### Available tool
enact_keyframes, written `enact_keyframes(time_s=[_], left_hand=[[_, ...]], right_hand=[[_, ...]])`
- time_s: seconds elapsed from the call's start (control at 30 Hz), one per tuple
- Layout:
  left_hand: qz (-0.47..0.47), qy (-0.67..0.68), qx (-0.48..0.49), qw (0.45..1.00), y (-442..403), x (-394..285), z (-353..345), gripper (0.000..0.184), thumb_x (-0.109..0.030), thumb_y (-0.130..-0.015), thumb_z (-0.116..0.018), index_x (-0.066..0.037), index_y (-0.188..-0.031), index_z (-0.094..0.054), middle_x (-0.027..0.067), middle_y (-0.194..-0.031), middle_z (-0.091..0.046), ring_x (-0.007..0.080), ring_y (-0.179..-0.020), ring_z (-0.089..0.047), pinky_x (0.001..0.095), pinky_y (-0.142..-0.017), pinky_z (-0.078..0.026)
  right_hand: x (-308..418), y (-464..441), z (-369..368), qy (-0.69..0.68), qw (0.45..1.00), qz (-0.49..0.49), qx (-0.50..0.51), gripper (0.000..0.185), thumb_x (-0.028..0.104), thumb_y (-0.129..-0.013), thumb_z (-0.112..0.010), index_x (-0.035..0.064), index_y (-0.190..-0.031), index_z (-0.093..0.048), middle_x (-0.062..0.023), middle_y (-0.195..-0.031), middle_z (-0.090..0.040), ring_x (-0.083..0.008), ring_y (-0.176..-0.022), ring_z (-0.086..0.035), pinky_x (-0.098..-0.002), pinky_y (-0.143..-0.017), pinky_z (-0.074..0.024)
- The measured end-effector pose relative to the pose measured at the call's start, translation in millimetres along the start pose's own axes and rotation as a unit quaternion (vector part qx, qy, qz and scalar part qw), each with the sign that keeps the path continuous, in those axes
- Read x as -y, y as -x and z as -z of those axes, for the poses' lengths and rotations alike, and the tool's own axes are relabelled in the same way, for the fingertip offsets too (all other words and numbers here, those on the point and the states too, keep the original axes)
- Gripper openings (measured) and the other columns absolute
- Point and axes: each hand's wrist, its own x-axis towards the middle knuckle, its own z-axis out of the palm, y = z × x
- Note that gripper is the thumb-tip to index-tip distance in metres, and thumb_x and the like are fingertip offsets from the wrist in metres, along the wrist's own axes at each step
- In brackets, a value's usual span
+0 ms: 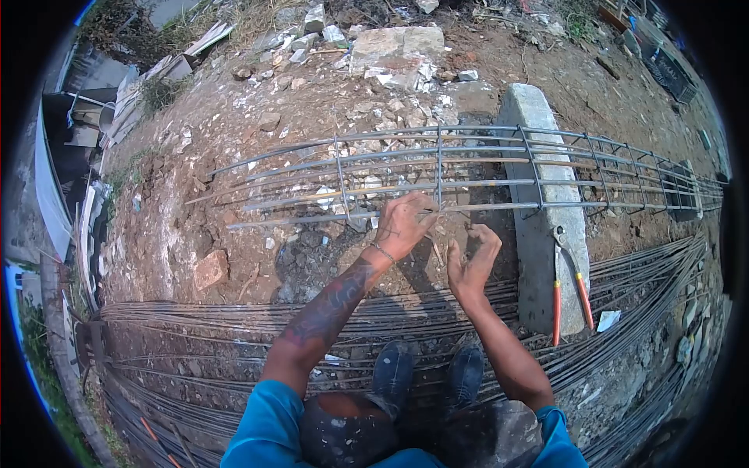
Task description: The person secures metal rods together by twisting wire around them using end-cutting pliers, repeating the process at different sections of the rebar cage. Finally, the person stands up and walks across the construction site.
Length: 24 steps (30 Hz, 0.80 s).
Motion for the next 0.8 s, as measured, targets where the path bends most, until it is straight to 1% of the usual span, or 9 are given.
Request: enact_keyframes(time_s=[0.03, 0.17, 0.27, 0.3, 0.4, 0.43, 0.53, 0.63, 0.8], left_hand=[[-0.003, 0.005, -0.008, 1.000, 0, 1, -1, 0.018, -0.012, -0.072, -0.075, -0.004, -0.088, -0.070, 0.0117, -0.093, -0.069, 0.0273, -0.089, -0.067, 0.0349, -0.080, -0.052], [-0.011, -0.004, -0.003, 1.000, -2, 1, 0, 0.016, -0.014, -0.075, -0.071, -0.008, -0.090, -0.069, 0.0110, -0.092, -0.069, 0.0291, -0.088, -0.066, 0.0365, -0.080, -0.053], [0.015, 0.016, -0.005, 1.000, -2, -1, -1, 0.015, -0.013, -0.075, -0.072, -0.009, -0.089, -0.069, 0.0114, -0.092, -0.069, 0.0301, -0.087, -0.067, 0.0371, -0.080, -0.053], [0.005, 0.006, -0.016, 1.000, -2, 0, -2, 0.015, -0.013, -0.075, -0.072, -0.008, -0.089, -0.069, 0.0116, -0.092, -0.069, 0.0306, -0.087, -0.067, 0.0372, -0.080, -0.053], [0.005, 0.004, -0.016, 1.000, 0, -6, -1, 0.017, -0.014, -0.075, -0.072, -0.007, -0.090, -0.068, 0.0120, -0.093, -0.069, 0.0311, -0.087, -0.067, 0.0374, -0.079, -0.053], [0.009, 0.014, -0.011, 1.000, -1, -8, 1, 0.018, -0.014, -0.076, -0.072, -0.006, -0.091, -0.068, 0.0121, -0.094, -0.069, 0.0312, -0.088, -0.067, 0.0374, -0.078, -0.053], [-0.016, 0.009, 0.002, 1.000, 3, -6, 3, 0.021, -0.014, -0.075, -0.074, -0.005, -0.092, -0.068, 0.0124, -0.096, -0.068, 0.0302, -0.088, -0.067, 0.0364, -0.077, -0.053], [-0.034, 0.002, -0.037, 0.999, 8, -1, -5, 0.023, -0.009, -0.073, -0.075, -0.005, -0.095, -0.069, 0.0117, -0.096, -0.069, 0.0278, -0.086, -0.068, 0.0336, -0.075, -0.054], [-0.040, 0.005, -0.035, 0.999, 9, 1, -8, 0.022, -0.007, -0.073, -0.074, -0.004, -0.094, -0.069, 0.0118, -0.097, -0.069, 0.0283, -0.087, -0.068, 0.0341, -0.075, -0.054]], right_hand=[[-3, 2, 2, -0.041, 0.989, -0.103, 0.098, 0.045, 0.006, -0.085, -0.058, 0.0002, -0.126, -0.040, -0.0208, -0.132, -0.044, -0.0351, -0.125, -0.037, -0.0458, -0.101, -0.0324], [-17, -32, -11, -0.179, 0.967, -0.092, 0.155, 0.054, 0.016, -0.093, -0.050, 0.0033, -0.142, -0.032, -0.0202, -0.140, -0.039, -0.0349, -0.131, -0.033, -0.0422, -0.111, -0.0238], [-19, -43, -18, -0.215, 0.947, -0.117, 0.206, 0.048, 0.020, -0.095, -0.050, 0.0059, -0.139, -0.039, -0.0176, -0.142, -0.039, -0.0308, -0.133, -0.033, -0.0430, -0.110, -0.0249], [-15, -40, -24, -0.250, 0.946, -0.124, 0.163, 0.038, 0.019, -0.095, -0.051, 0.0061, -0.131, -0.051, -0.0167, -0.137, -0.047, -0.0286, -0.129, -0.041, -0.0411, -0.107, -0.0301], [-22, -33, -39, -0.280, 0.935, -0.175, 0.131, 0.030, 0.017, -0.094, -0.052, 0.0032, -0.120, -0.059, -0.0162, -0.123, -0.059, -0.0279, -0.120, -0.052, -0.0375, -0.101, -0.0377], [-10, -36, -39, -0.243, 0.953, -0.168, 0.060, 0.022, 0.014, -0.093, -0.053, -0.0005, -0.105, -0.065, -0.0156, -0.101, -0.068, -0.0254, -0.101, -0.063, -0.0352, -0.088, -0.0456], [0, -38, -30, -0.176, 0.956, -0.213, 0.098, 0.021, 0.014, -0.092, -0.053, -0.0021, -0.097, -0.066, -0.0192, -0.088, -0.068, -0.0281, -0.088, -0.067, -0.0369, -0.077, -0.0484], [7, -46, -20, -0.065, 0.976, -0.170, 0.121, 0.021, 0.014, -0.091, -0.053, -0.0021, -0.090, -0.067, -0.0210, -0.077, -0.066, -0.0334, -0.077, -0.067, -0.0396, -0.068, -0.0481], [21, -49, -10, -0.094, 0.965, -0.208, 0.133, 0.021, 0.016, -0.090, -0.054, -0.0012, -0.086, -0.066, -0.0205, -0.071, -0.064, -0.0374, -0.071, -0.065, -0.0419, -0.063, -0.0477]])
